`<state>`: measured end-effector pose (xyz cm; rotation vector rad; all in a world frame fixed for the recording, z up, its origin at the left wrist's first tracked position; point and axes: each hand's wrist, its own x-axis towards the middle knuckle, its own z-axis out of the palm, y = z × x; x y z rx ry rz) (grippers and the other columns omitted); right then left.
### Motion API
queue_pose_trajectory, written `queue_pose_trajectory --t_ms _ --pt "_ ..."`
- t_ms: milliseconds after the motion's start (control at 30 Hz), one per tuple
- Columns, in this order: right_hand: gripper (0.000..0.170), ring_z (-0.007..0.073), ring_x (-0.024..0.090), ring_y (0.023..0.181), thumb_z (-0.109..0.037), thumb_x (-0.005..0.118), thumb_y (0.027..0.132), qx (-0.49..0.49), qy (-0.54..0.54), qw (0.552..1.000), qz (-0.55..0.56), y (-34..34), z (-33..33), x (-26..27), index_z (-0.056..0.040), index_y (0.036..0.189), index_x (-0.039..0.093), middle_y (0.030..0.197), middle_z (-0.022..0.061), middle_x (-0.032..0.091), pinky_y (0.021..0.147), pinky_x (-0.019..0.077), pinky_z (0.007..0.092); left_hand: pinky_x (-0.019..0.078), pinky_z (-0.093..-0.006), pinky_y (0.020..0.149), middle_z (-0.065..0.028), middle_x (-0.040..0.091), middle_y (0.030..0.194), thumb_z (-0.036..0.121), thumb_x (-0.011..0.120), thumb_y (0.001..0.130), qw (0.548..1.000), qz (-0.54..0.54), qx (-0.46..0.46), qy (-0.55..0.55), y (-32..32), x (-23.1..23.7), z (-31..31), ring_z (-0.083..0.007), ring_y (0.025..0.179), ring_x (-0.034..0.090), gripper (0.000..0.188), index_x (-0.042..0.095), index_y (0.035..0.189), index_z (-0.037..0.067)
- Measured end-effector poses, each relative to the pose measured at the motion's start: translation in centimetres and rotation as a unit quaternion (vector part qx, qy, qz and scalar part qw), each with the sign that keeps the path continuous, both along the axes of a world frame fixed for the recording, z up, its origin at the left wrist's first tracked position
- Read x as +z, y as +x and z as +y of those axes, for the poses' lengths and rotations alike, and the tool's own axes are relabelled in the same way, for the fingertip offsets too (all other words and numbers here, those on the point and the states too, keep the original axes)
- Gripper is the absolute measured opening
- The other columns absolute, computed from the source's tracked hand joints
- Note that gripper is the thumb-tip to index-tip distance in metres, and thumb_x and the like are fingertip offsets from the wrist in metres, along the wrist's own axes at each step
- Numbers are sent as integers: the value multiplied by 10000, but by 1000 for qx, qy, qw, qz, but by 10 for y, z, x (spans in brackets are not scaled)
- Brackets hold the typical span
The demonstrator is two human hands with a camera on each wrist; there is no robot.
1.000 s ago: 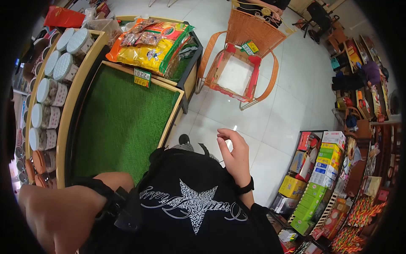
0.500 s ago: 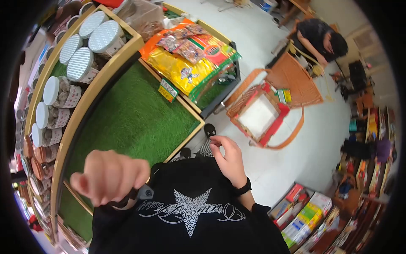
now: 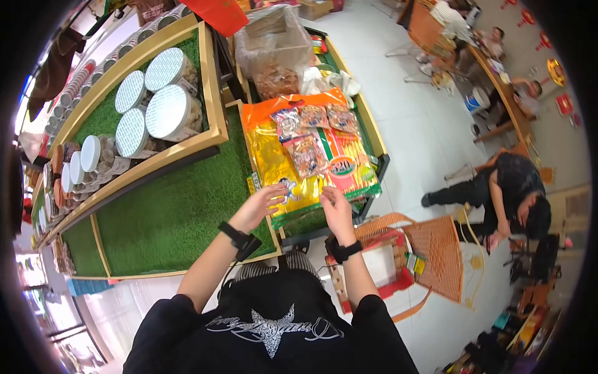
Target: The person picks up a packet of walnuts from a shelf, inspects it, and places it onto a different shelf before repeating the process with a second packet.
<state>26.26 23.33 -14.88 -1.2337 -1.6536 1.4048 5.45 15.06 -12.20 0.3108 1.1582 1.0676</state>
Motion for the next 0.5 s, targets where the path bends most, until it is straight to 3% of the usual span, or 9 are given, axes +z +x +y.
queue_pose_trajectory --t_ms 33,100,167,233,300,367,400,433,500 --pt "303 194 598 870 -115 568 808 13 -1 1000 4 -3 22 -24 23 1076 530 937 136 623 782 451 283 310 -344 940 -56 451 1256 368 445 875 999 32 11 -32 3 -12 11 -179 1150 401 447 441 1233 100" --pt "405 244 581 946 -135 577 795 28 141 985 -93 -14 56 -54 26 1152 477 995 160 603 834 433 299 296 -349 952 -56 417 1284 369 455 872 998 17 47 -38 3 -34 28 -181 1162 383 474 415 1257 96" --pt "482 270 554 977 -152 587 782 58 146 982 -102 -26 76 -63 16 1207 433 1063 181 566 842 421 316 282 -354 964 -56 383 1312 371 464 869 996 -4 83 -44 7 -53 40 -183 1173 366 504 388 1281 91" --pt "491 290 546 954 -155 582 786 78 -14 996 -42 -40 91 -74 23 1212 417 1071 185 552 814 423 343 256 -378 992 -77 326 1353 366 482 867 992 -9 124 -25 10 -67 54 -207 1231 310 580 300 1336 77" --pt "465 205 558 870 -124 592 778 83 100 988 -88 -46 92 -92 52 1175 424 921 123 572 752 433 299 232 -384 1014 -99 270 1385 404 450 877 989 -3 145 -1 15 -73 59 -220 1289 228 633 230 1364 65" --pt "435 165 539 907 -94 581 790 71 11 997 35 -46 87 -105 54 1169 426 952 96 555 777 427 278 172 -414 1024 -90 286 1381 456 425 866 990 -18 137 16 22 -66 61 -238 1290 215 625 270 1345 85" --pt "430 159 533 894 -89 572 802 55 4 997 62 -44 82 -111 53 1176 414 953 91 550 762 428 275 290 -355 966 -89 426 1270 428 412 873 986 35 160 -1 28 -58 59 -197 1199 369 528 379 1276 88" --pt "425 153 527 881 -84 563 814 38 -4 995 88 -41 75 -115 52 1184 403 954 85 546 747 429 272 290 -355 966 -89 426 1270 428 412 873 984 35 174 1 25 -64 55 -197 1199 369 528 379 1276 88" --pt "429 94 515 755 -99 551 834 5 -177 972 153 -36 56 -71 20 1204 370 923 78 550 616 419 216 406 -265 815 -47 564 1022 377 425 867 996 79 37 13 14 -91 48 -128 957 526 392 523 1110 85"
